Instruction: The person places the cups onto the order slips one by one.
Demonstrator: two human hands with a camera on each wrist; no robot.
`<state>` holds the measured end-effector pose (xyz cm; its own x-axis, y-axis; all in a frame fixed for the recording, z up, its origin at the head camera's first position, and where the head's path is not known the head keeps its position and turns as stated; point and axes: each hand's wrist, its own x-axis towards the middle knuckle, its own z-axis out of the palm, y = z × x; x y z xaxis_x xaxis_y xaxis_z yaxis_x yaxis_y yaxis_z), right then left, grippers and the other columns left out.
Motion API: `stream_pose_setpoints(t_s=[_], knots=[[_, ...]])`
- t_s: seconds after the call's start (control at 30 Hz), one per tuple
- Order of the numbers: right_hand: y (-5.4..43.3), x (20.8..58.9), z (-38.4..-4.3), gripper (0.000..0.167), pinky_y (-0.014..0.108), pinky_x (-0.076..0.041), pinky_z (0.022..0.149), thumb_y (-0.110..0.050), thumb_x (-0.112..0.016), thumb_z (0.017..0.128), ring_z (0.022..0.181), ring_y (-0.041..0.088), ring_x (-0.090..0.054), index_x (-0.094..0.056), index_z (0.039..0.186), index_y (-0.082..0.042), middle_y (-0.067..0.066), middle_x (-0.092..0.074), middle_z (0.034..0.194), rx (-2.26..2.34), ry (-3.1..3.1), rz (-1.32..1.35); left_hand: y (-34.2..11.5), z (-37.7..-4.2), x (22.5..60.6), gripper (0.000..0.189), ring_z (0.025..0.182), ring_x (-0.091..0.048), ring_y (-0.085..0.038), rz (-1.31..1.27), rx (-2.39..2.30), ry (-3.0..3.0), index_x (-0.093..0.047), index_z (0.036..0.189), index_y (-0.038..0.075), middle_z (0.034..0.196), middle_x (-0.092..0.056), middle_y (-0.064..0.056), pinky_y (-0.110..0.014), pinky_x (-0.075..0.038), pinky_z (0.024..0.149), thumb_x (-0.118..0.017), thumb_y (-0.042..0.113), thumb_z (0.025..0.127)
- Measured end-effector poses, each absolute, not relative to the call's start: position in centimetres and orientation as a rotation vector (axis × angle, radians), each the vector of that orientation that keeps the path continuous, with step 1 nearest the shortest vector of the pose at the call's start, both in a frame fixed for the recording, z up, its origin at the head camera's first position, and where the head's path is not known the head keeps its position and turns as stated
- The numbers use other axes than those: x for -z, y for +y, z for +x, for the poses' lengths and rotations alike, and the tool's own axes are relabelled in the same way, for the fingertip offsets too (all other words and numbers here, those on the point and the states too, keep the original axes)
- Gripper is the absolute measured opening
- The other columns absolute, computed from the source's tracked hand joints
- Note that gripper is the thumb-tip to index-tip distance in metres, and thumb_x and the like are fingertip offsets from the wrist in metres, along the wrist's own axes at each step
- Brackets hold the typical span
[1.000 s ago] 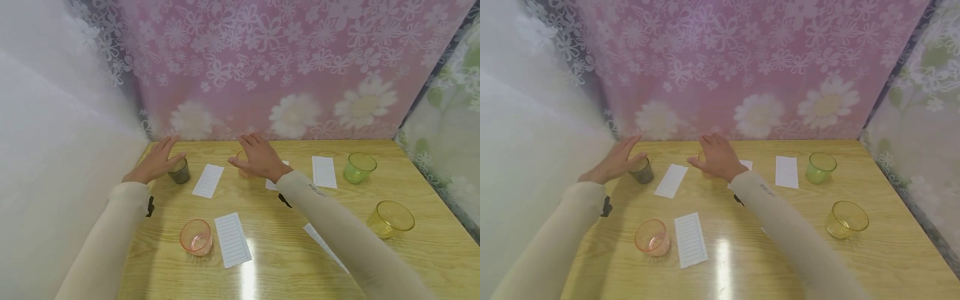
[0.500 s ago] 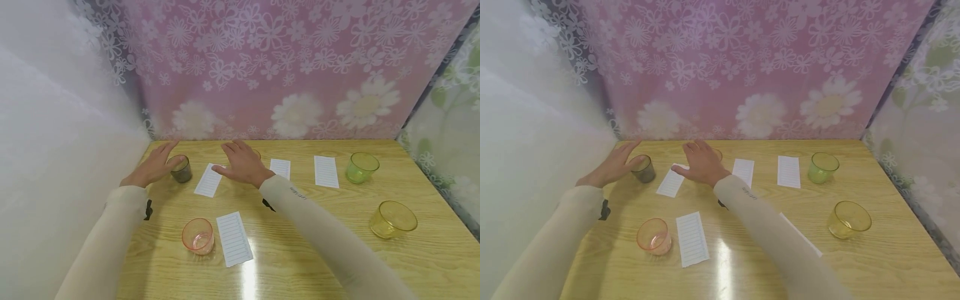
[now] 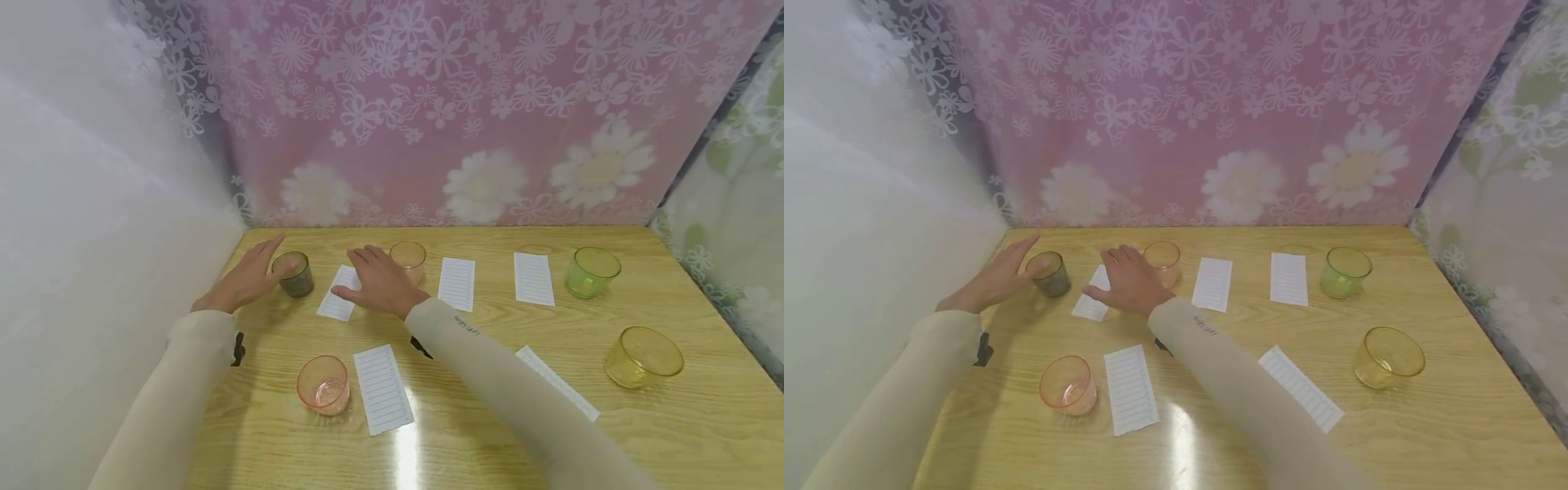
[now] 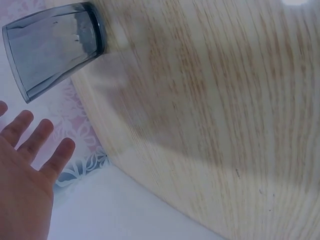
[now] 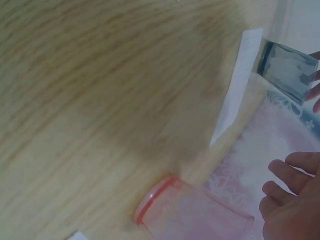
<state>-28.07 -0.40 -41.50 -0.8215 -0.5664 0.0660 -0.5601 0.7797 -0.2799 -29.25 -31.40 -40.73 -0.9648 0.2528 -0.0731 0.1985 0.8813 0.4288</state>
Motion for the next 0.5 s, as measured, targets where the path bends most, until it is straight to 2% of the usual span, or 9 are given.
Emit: stream_pose_setpoints(t_s=[0.2,0.5], knots=[[-1.0,42.8,-28.2,0.094,0.049,-0.028,0.136,-0.07,-0.052,0.107,0.167,0.033,-0.027,-0.029,0.173,-0.009,0.011,-0.034,0.178,0.506,2.856,-0.857,-31.7,-29.1,41.2,0.103,0.168,-0.011,-0.049,0.311,-0.636,2.906,-0.002,0.178,0.021,0.182,-0.011,-0.022,-0.076,-0.018,0.129,-0.047,0.078,0.105],[-1.5,44.1,-28.0,0.1,0.048,-0.031,0.135,-0.072,-0.058,0.104,0.167,0.032,-0.028,-0.029,0.172,-0.006,0.012,-0.036,0.177,0.457,2.855,-0.806,-32.0,-29.0,41.9,0.109,0.167,-0.016,-0.049,0.307,-0.703,2.873,-0.011,0.177,0.011,0.181,-0.019,-0.022,-0.074,-0.021,0.129,-0.055,0.077,0.102]])
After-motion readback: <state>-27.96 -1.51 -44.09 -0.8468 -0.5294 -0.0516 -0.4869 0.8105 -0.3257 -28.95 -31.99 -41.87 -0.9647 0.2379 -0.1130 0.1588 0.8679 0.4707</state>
